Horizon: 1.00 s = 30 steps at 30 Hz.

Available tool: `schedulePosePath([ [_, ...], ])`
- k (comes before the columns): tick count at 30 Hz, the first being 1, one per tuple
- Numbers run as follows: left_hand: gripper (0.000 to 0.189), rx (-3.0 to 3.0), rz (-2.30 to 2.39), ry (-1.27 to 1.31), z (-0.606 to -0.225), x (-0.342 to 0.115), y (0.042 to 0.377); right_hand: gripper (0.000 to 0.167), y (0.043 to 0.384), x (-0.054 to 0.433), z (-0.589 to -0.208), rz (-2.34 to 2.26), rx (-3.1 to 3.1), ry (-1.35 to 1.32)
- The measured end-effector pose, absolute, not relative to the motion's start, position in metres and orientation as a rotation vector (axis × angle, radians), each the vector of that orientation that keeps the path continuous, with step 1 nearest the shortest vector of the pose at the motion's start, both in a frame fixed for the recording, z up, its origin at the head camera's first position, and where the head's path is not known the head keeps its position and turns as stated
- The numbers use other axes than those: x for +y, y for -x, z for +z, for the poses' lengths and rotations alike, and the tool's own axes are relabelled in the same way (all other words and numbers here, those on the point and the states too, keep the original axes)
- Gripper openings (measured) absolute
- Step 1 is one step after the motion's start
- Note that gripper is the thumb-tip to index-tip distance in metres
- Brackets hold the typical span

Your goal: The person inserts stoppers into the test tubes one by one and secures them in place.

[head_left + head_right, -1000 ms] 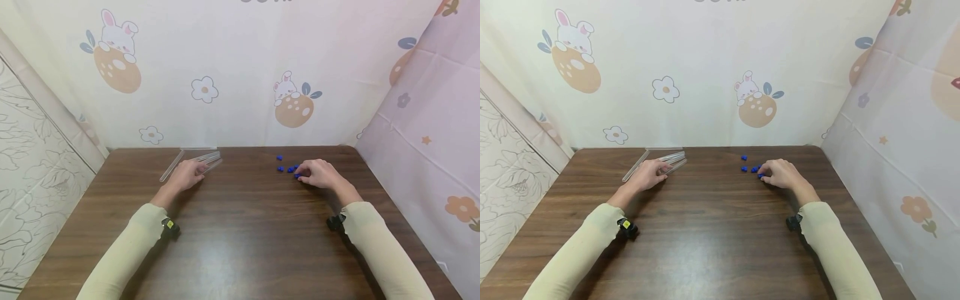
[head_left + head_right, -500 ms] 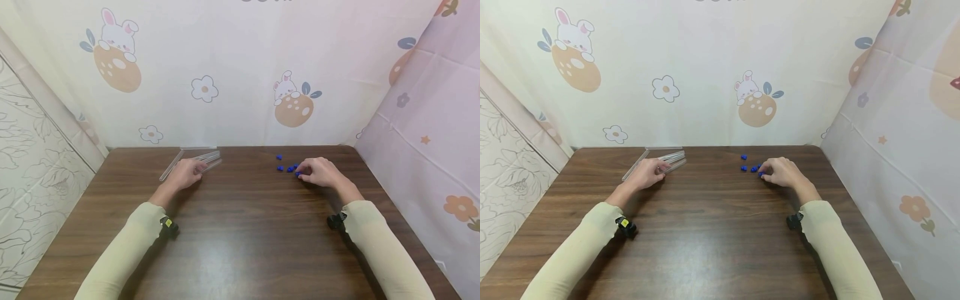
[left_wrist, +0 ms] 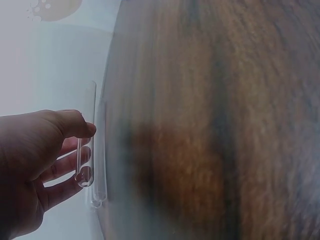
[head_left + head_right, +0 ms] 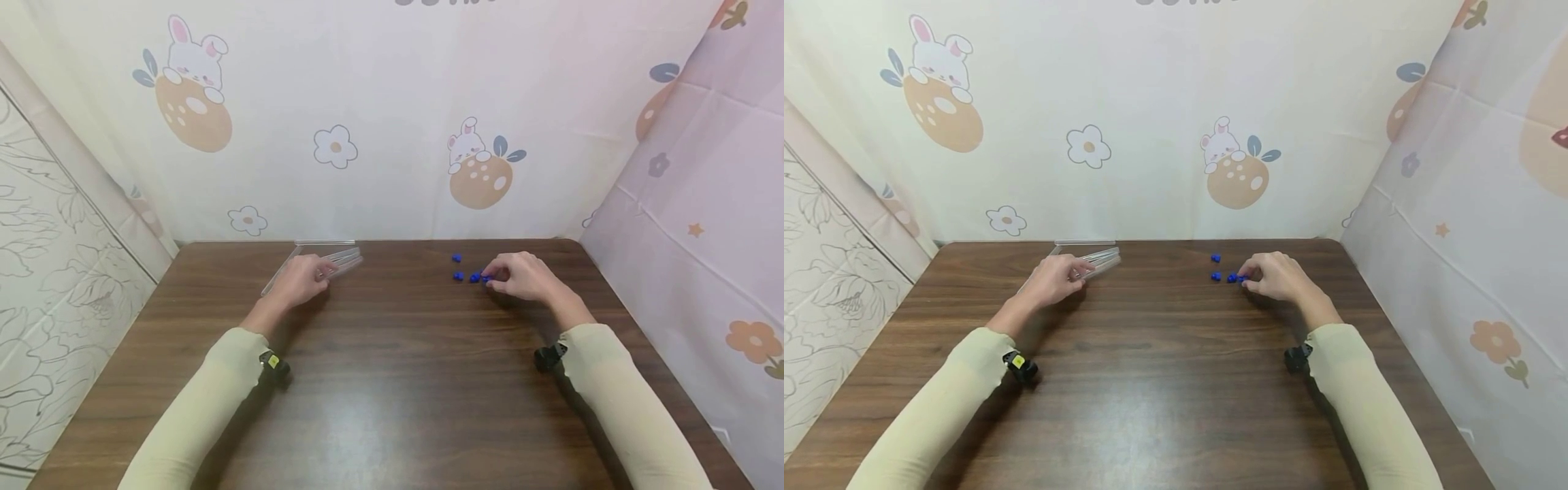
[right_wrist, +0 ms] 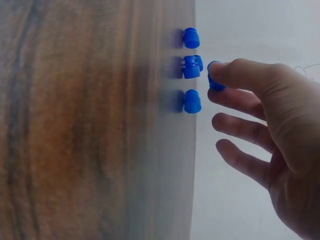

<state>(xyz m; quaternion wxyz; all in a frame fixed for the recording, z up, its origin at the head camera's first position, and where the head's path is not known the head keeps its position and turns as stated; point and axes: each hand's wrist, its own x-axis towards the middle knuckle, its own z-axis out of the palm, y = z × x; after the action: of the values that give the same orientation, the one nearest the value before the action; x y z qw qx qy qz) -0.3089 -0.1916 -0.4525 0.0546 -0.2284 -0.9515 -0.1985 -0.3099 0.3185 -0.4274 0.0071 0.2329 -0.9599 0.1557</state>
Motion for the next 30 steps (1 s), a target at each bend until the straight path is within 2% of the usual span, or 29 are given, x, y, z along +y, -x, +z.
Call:
schedulePosePath([
  [12,0.038,-2.921,-0.592,0.548,-0.419,-0.188,0.297,0.014,0.31,0.321,-0.415,0.46,-2.988,-0.726],
  [30,0.04,-2.85,-0.623,0.569,-0.385,-0.203,0.294,0.016,0.312,0.316,-0.397,0.444,-2.992,-0.727],
])
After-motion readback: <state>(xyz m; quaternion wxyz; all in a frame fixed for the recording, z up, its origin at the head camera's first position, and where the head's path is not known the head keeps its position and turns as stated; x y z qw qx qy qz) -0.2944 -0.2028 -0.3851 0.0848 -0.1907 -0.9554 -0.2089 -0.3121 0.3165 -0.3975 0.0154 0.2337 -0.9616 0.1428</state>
